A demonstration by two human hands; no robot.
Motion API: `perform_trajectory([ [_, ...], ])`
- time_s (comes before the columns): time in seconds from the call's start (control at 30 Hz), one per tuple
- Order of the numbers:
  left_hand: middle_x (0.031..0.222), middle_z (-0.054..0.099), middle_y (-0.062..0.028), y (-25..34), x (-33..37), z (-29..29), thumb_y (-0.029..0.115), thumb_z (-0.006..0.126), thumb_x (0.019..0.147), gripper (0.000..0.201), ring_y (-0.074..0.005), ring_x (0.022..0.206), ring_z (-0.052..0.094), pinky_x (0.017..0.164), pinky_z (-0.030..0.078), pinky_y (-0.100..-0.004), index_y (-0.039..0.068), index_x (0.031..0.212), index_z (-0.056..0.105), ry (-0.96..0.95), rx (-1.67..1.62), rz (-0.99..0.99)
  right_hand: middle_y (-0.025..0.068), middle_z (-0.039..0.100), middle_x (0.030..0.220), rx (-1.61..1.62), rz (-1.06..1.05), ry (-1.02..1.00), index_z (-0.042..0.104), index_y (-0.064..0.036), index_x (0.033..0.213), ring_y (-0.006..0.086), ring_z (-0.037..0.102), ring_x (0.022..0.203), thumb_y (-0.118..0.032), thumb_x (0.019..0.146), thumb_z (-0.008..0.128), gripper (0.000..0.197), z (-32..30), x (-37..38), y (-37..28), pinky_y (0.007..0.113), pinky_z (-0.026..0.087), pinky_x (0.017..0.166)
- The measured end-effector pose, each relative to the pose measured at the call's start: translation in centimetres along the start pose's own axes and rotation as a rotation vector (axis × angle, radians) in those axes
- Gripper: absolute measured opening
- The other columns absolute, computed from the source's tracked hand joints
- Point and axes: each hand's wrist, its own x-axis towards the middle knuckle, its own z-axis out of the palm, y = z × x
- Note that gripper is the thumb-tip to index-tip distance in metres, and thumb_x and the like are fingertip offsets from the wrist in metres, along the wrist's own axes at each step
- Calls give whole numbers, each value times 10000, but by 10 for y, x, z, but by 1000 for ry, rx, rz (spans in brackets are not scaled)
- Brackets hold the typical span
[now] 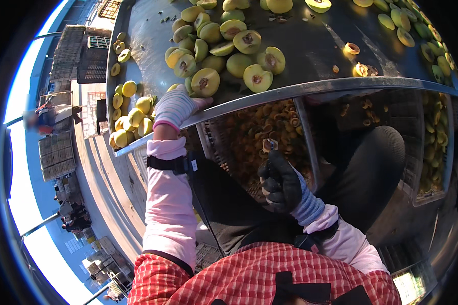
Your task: The recorder uses a circular coring tool to remove the pits from halved peaches at an industrial processing station.
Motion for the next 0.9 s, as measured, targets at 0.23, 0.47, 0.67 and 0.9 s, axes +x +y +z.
perform_trajectory([
  [0.23,1051,654,-199,-28,-2,28,476,721,705,675,-342,986,637,841,497,-416,4,1153,542,358,-215,45,-63,304,488,-167,-48,1,564,-84,866,48,250,330,-524,943,462,459,21,-6,-4,203,204,306],
  [0.47,967,608,-43,2,-139,71,431,581,732,658,-82,707,561,480,357,-149,27,1246,504,-215,-1739,597,20,563,716,-818,-477,36,563,-28,991,102,521,503,-337,966,514,314,78,-24,4,239,407,436],
  [0.67,963,609,-61,32,-171,94,493,575,741,709,-101,775,582,556,409,-171,9,1252,494,-88,-1989,473,177,628,927,-1411,-975,44,529,43,1086,283,615,868,-163,934,524,256,50,-14,21,354,465,775],
  [0.9,788,530,10,25,-172,109,291,508,944,301,-72,728,467,690,387,-212,38,1095,566,-38,-1880,554,170,630,911,-1485,-880,85,539,33,1060,275,613,827,-155,925,530,232,41,-16,29,367,471,750],
])
